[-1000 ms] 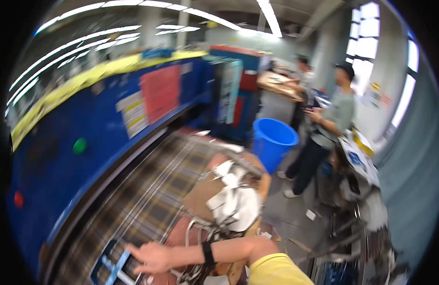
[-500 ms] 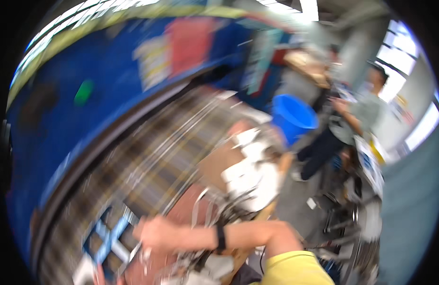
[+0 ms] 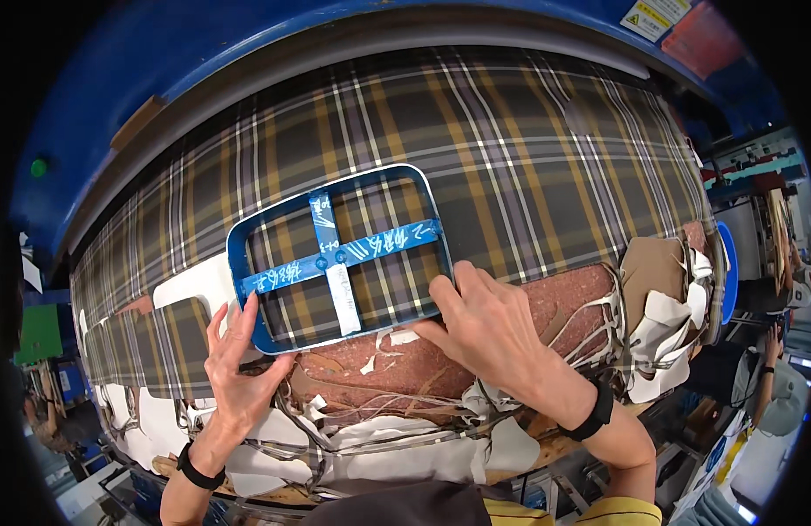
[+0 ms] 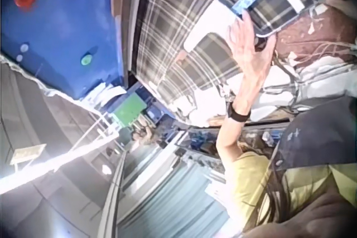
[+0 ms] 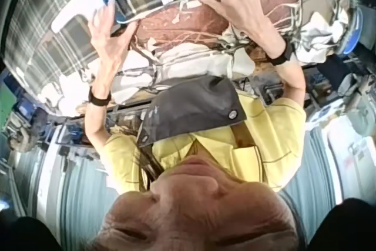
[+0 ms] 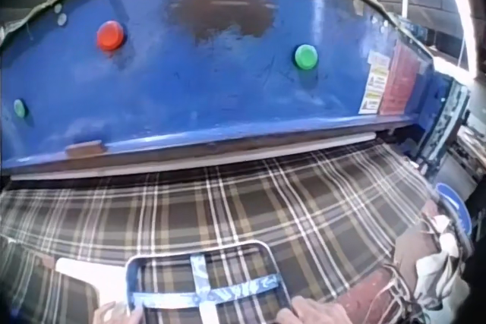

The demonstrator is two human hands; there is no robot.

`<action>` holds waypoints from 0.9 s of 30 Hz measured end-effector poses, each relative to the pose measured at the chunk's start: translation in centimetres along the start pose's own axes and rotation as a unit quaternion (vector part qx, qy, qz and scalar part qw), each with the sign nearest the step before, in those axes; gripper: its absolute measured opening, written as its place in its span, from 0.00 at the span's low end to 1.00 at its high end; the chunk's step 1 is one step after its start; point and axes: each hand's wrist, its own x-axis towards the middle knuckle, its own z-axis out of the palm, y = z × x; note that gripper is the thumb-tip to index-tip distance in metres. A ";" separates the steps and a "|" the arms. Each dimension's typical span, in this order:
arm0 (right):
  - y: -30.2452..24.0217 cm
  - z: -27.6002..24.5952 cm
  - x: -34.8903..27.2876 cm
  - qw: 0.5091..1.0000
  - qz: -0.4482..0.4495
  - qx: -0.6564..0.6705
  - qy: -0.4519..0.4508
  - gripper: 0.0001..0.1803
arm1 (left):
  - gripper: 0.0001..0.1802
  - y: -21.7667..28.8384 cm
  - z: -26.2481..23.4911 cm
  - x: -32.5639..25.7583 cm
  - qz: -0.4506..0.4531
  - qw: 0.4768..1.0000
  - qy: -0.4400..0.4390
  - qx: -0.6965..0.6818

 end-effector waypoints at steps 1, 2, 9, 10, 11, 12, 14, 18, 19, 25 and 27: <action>-0.1 -0.1 0.0 1.000 0.002 -0.010 -0.002 0.21 | 0.44 0.2 0.0 0.2 0.005 1.000 0.004 -0.001; -0.3 0.1 -0.1 1.000 0.002 -0.005 -0.008 0.21 | 0.44 0.3 -0.2 -0.2 0.002 1.000 0.004 0.004; 0.2 0.5 -0.1 0.999 -0.017 -0.026 -0.011 0.23 | 0.44 0.1 -0.1 -0.3 0.000 1.000 0.003 -0.008; 0.2 0.5 -0.1 0.999 -0.016 -0.024 -0.013 0.23 | 0.44 0.2 -0.2 -0.3 -0.001 1.000 0.001 -0.010; 0.2 0.5 -0.1 1.000 -0.015 -0.023 -0.014 0.23 | 0.44 0.2 -0.3 -0.2 -0.002 1.000 0.000 -0.013; 0.2 0.5 -0.3 1.000 -0.012 -0.021 -0.016 0.23 | 0.45 0.2 -0.2 -0.3 0.000 1.000 0.001 -0.008; 0.1 0.4 -0.2 1.000 -0.004 -0.021 -0.011 0.22 | 0.45 0.0 0.0 -0.3 0.003 1.000 0.003 0.000; 0.2 0.4 -0.2 1.000 -0.002 -0.014 -0.013 0.21 | 0.45 0.0 0.0 -0.4 0.000 1.000 0.005 -0.003; 0.1 0.4 -0.2 1.000 -0.002 -0.011 -0.013 0.21 | 0.45 0.0 0.1 -0.5 0.005 1.000 0.009 -0.008; -0.3 0.1 0.0 1.000 0.005 -0.006 -0.022 0.22 | 0.44 0.2 -0.1 -0.6 -0.005 1.000 0.003 -0.027; -0.1 0.1 -0.2 0.999 0.007 -0.011 -0.029 0.22 | 0.45 0.1 0.1 -0.6 -0.006 1.000 0.000 -0.029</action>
